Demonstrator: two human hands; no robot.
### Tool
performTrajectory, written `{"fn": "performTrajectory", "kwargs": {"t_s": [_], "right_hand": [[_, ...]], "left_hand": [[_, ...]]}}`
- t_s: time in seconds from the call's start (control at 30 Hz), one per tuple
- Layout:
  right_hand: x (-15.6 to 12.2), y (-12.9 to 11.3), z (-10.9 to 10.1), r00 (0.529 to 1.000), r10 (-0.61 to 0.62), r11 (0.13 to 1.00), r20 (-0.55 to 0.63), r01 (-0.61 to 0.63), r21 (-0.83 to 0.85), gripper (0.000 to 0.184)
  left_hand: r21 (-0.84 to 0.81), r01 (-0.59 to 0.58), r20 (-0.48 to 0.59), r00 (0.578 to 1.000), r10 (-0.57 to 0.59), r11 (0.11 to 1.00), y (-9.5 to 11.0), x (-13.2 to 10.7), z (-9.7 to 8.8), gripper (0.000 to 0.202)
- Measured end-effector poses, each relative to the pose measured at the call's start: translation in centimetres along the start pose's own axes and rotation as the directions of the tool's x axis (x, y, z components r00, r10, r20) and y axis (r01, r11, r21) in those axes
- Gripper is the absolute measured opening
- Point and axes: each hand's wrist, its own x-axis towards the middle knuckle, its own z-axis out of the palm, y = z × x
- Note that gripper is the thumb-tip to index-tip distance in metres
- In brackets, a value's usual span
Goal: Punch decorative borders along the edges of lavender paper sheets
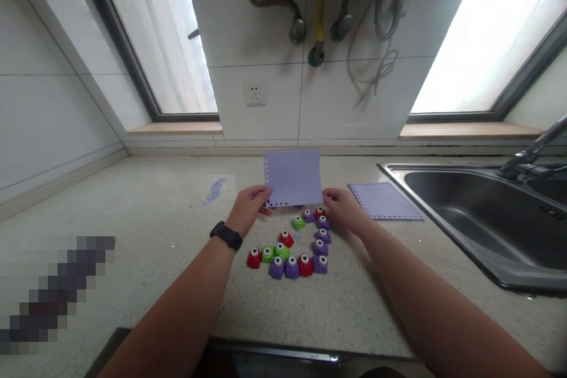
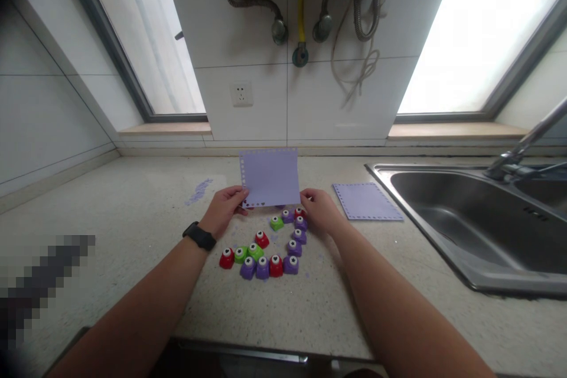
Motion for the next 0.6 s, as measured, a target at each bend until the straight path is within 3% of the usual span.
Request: {"fn": "performTrajectory", "kwargs": {"t_s": [0.6], "right_hand": [[-0.5, -0.63, 0.06, 0.997, -0.064, 0.985, 0.036, 0.069, -0.16, 0.017]], "left_hand": [[-0.073, 0.011, -0.028, 1.0, -0.014, 0.997, -0.02, 0.03, -0.06, 0.035]]}}
